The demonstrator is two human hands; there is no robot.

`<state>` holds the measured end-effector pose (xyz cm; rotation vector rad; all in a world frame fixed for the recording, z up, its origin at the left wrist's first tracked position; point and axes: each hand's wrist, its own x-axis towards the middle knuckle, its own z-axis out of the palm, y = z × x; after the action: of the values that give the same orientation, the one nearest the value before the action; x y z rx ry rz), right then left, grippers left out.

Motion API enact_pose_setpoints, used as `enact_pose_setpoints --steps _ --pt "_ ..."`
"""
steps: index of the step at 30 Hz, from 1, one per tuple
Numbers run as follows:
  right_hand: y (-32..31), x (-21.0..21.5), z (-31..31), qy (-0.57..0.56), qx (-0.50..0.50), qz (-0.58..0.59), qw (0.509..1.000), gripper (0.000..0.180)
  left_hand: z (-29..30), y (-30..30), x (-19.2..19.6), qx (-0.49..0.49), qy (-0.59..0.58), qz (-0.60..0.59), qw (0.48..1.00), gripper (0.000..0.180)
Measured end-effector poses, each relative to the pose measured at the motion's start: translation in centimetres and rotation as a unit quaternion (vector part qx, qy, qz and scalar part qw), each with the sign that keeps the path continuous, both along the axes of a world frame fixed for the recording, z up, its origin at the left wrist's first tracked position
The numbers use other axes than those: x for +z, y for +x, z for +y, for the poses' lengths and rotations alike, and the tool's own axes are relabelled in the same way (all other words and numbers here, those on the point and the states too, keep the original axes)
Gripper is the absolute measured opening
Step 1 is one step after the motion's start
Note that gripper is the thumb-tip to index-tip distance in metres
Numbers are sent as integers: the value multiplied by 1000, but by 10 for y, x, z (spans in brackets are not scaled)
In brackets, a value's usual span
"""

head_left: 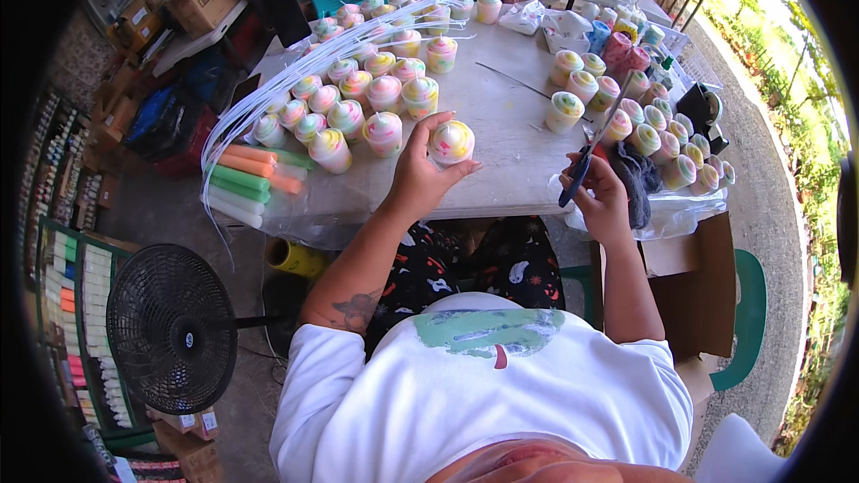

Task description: The person inserts a wick into the center of a small, multicolored cylindrical candle, trims the excess wick with scissors, and places the finished candle on the table. They repeat this process with several candles, using a cloth to wipe the work surface between items.

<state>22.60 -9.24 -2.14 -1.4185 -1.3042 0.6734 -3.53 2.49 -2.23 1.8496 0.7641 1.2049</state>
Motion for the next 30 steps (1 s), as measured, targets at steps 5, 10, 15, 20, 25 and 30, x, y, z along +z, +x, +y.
enact_pose_setpoints --steps 5,10,15,20,25,30 --pt "-5 -13 11 -33 -51 -286 956 39 0 -13 -24 104 133 106 980 69" --pt "-5 -27 34 4 -61 -414 908 36 -20 -37 -40 216 239 163 933 70" --pt "-3 -34 56 -7 -90 -492 866 33 -16 -72 -50 315 233 218 894 64" --pt "-28 -17 80 -90 -66 -508 854 31 -3 -59 -45 333 256 182 889 87" --pt "-13 -9 88 -140 -66 -469 869 38 18 -67 -54 332 244 157 898 83" --pt "-5 -5 66 -130 -69 -465 873 39 18 -72 -41 329 207 272 880 81"
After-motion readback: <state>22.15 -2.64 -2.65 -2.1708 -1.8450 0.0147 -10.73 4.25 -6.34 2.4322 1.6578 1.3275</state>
